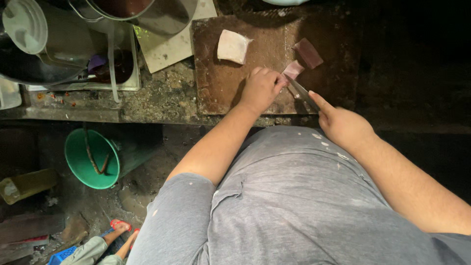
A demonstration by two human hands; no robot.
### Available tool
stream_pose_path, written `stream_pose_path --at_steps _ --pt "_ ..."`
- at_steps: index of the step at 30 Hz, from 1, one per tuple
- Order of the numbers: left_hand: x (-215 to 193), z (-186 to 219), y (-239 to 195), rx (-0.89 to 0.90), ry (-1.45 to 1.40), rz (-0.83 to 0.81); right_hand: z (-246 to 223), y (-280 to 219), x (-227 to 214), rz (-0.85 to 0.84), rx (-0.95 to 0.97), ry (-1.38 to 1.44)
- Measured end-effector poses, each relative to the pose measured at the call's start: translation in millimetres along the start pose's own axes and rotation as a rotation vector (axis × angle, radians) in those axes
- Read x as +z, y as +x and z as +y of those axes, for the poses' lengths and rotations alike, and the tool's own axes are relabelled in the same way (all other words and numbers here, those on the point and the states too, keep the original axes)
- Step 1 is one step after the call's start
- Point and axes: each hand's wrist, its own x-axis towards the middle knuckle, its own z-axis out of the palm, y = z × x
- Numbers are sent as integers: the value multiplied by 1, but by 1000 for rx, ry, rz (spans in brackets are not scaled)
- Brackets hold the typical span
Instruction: The person slices a piece of meat on a wooden cutting board using a knife, placing the smaller pieces into a blue bowl.
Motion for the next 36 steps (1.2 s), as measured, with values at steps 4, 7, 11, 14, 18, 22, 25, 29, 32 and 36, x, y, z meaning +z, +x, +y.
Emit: stream_pose_path --at_steps 4,7,11,14,18,22,25,29,32,36 --pt "-2 -1 -1 -4 28 -11 0 4 1 -56 27 29" --pt "-1 -2 -2 6 23 -12 0 7 1 -64 2 62" --pt "-4 -3 0 -9 -17 -20 -5 17 -3 -129 13 96" --pt "-7 -3 3 34 -27 -61 -14 38 -4 -196 84 118" --pt "-5 -3 1 16 2 -23 -22 56 -3 -108 -11 190" --pt "-3 -3 -6 -40 25 -75 -11 32 -6 -218 27 128" --pt "-2 -4 8 -141 56 9 -1 7 -13 -298 119 20" --pt "-6 0 5 29 204 108 5 -7 -12 -200 95 11" --pt "-5 11 8 31 111 -32 4 -9 -12 -74 126 117" --pt "5 18 12 -2 158 -113 9 -4 -7 4 101 101"
